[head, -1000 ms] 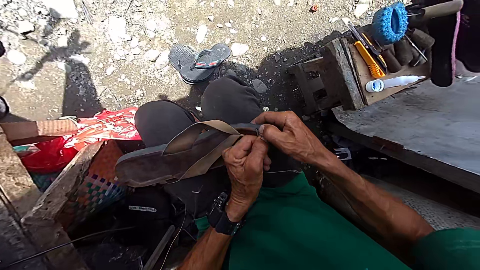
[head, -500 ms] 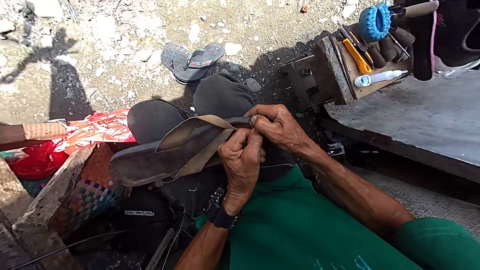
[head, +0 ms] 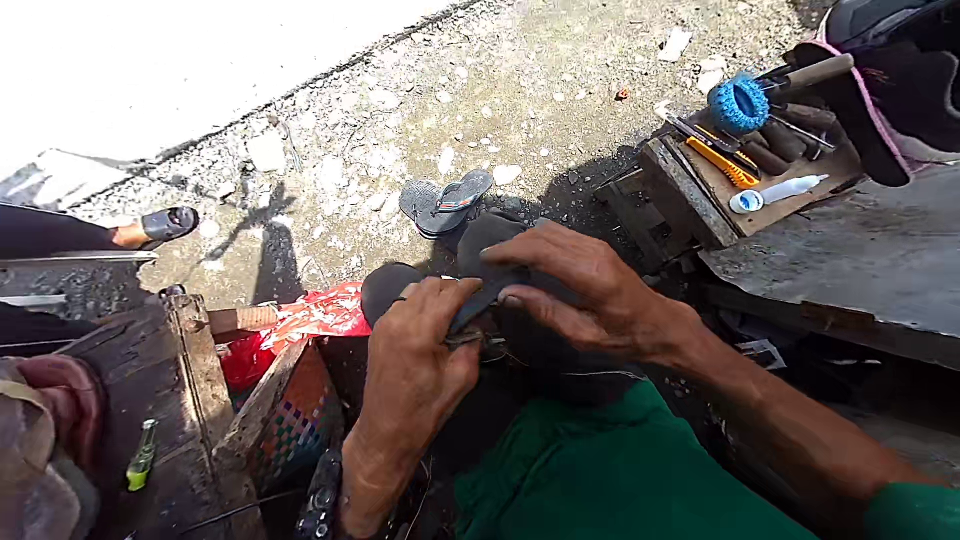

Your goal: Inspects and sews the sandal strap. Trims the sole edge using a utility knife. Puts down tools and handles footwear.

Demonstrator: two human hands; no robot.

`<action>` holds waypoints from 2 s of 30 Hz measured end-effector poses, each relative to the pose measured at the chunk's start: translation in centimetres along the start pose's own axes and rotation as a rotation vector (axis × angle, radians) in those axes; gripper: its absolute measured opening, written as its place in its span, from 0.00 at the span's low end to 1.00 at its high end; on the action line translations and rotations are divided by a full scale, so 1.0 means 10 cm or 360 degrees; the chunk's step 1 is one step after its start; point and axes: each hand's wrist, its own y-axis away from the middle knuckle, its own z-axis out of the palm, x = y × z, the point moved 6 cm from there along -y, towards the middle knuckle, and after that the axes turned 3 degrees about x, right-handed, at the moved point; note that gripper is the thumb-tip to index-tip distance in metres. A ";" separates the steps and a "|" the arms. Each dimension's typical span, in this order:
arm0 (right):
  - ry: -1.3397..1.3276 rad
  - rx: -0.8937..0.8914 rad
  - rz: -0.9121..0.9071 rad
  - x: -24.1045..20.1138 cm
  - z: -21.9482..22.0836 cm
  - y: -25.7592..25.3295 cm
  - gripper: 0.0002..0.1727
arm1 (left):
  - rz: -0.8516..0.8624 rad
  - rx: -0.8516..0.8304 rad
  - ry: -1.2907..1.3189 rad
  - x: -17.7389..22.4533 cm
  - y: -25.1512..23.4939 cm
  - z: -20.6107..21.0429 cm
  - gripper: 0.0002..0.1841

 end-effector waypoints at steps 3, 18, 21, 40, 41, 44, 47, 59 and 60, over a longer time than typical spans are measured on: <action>-0.0090 0.0481 0.0159 -0.13 -0.15 -0.03 0.23 | 0.0060 0.0350 0.0090 0.27 0.00 -0.22 0.13; -0.0662 -0.0739 0.0165 -0.35 0.61 -0.34 0.16 | -0.0231 0.1337 0.0982 -0.22 0.89 0.52 0.19; -0.0724 -0.0900 0.0215 -0.23 1.14 -0.36 0.17 | -0.0378 0.1274 0.1386 -0.44 1.18 0.48 0.27; -0.0674 -0.0795 -0.0188 -0.23 2.23 -0.20 0.18 | -0.0773 0.1246 0.1248 -1.22 1.70 -0.14 0.12; -0.0653 -0.0783 -0.0180 -0.23 2.22 -0.20 0.18 | -0.0745 0.1296 0.1202 -1.22 1.70 -0.12 0.12; -0.0576 -0.0750 -0.0167 -0.22 2.18 -0.18 0.17 | -0.0682 0.1394 0.1094 -1.20 1.68 -0.06 0.13; -0.0494 -0.0677 -0.0176 -0.21 2.15 -0.15 0.18 | -0.0650 0.1461 0.0993 -1.19 1.66 -0.02 0.15; -0.0729 -0.1501 0.0738 -0.13 1.88 -0.46 0.17 | -0.0628 0.1297 0.0803 -0.86 1.51 -0.10 0.14; -0.0629 -0.1474 0.0775 -0.16 1.90 -0.45 0.17 | -0.0627 0.1272 0.0808 -0.85 1.51 -0.10 0.15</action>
